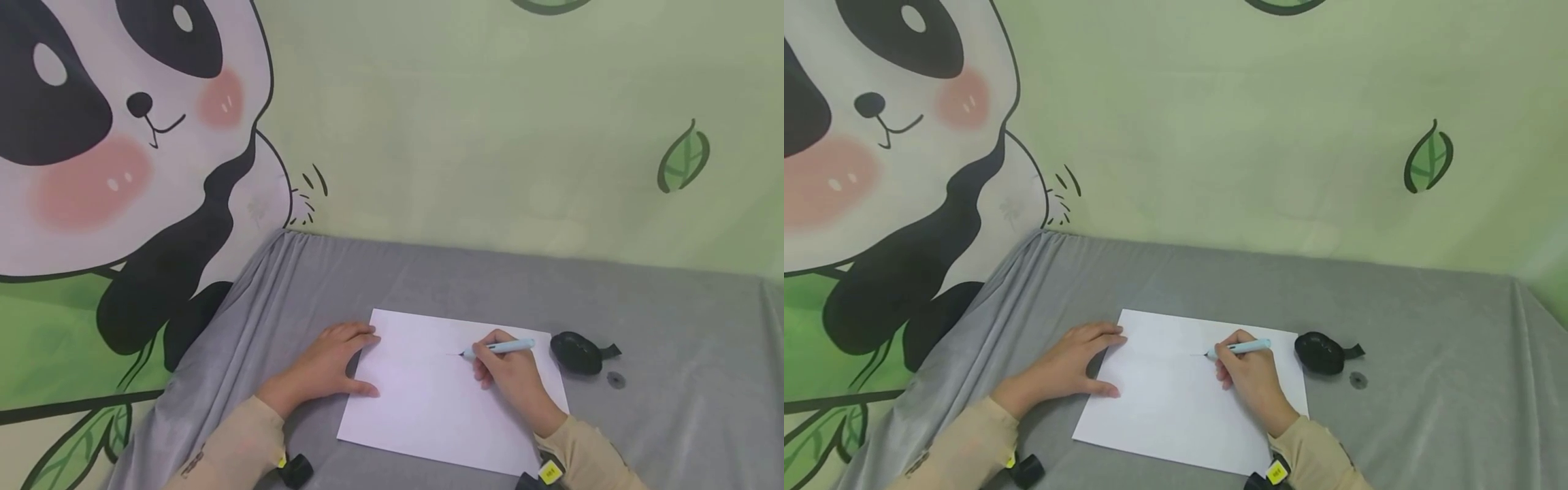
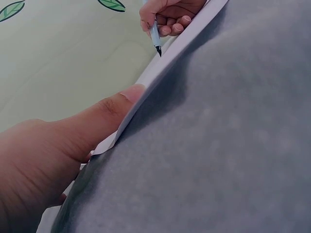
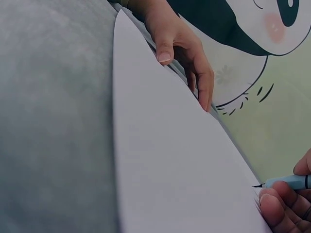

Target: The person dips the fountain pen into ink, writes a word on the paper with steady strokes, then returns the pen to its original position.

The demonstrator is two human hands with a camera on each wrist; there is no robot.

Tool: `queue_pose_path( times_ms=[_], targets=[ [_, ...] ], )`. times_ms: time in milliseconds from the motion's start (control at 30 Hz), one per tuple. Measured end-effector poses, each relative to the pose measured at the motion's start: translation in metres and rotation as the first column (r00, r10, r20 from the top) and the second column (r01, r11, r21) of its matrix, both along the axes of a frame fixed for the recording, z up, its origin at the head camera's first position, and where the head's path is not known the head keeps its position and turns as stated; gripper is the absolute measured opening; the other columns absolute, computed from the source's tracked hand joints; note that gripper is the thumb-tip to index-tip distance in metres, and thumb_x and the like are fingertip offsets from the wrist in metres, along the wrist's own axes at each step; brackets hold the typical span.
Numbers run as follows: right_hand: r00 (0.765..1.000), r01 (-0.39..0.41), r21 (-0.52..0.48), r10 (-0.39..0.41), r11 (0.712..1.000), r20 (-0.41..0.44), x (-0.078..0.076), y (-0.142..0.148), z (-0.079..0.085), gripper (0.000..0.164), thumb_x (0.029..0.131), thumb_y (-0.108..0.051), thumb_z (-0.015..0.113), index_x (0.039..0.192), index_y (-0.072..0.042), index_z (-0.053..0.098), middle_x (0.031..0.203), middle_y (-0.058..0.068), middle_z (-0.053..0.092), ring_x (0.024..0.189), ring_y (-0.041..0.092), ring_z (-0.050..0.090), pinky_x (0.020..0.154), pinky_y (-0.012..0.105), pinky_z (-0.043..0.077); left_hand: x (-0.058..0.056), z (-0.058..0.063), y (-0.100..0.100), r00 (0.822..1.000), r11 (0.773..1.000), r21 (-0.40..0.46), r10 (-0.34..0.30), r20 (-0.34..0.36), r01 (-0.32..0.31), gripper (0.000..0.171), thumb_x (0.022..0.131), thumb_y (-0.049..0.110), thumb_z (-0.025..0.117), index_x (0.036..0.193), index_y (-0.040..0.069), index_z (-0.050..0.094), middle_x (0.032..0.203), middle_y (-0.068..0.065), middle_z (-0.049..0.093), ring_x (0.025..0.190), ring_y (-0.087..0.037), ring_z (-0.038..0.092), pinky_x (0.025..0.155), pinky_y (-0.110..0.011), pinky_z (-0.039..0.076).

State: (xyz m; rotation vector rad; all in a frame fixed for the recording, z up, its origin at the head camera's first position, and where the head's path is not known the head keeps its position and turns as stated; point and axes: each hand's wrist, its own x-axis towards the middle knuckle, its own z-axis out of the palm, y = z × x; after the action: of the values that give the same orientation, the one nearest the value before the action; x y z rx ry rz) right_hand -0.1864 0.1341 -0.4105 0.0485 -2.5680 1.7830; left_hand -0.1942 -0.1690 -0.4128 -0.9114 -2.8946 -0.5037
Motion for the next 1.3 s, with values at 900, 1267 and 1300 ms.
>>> queue_pose_path(
  times_ms=[900, 1267, 1300],
  targets=[
    [0.998, 0.053, 0.01, -0.053, 0.999, 0.021, 0.0014, 0.0025, -0.0017, 0.014, 0.093, -0.01, 0.059, 0.088, 0.003, 0.058, 0.065, 0.008, 0.062, 0.049, 0.011, 0.057, 0.049, 0.022, 0.052, 0.0016, -0.003, -0.0005, 1.0, 1.0, 0.017, 0.007, 0.01, -0.007, 0.083, 0.068, 0.053, 0.08, 0.132, 0.007, 0.056, 0.139, -0.01, 0.053, 0.131, -0.032, 0.046, 0.11, -0.052, 0.035],
    [0.999, 0.051, 0.049, -0.051, 0.997, 0.0, -0.0012, 0.007, -0.0025, 0.015, 0.094, -0.012, 0.057, 0.086, 0.001, 0.057, 0.064, 0.006, 0.061, 0.049, 0.012, 0.058, 0.05, 0.022, 0.052, -0.0009, -0.0021, 0.0004, 1.0, 1.0, 0.007, 0.009, 0.015, -0.009, 0.083, 0.069, 0.054, 0.079, 0.133, 0.008, 0.055, 0.139, -0.01, 0.052, 0.131, -0.032, 0.046, 0.11, -0.052, 0.034],
    [0.999, 0.051, 0.051, -0.051, 0.997, -0.001, -0.0013, 0.0074, -0.0029, 0.015, 0.094, -0.012, 0.057, 0.086, 0.001, 0.056, 0.064, 0.006, 0.061, 0.049, 0.012, 0.058, 0.049, 0.022, 0.052, -0.001, -0.0023, 0.0003, 1.0, 1.0, 0.007, 0.008, 0.013, -0.008, 0.083, 0.069, 0.054, 0.079, 0.133, 0.008, 0.055, 0.139, -0.01, 0.052, 0.131, -0.031, 0.046, 0.11, -0.052, 0.034]
  ],
)
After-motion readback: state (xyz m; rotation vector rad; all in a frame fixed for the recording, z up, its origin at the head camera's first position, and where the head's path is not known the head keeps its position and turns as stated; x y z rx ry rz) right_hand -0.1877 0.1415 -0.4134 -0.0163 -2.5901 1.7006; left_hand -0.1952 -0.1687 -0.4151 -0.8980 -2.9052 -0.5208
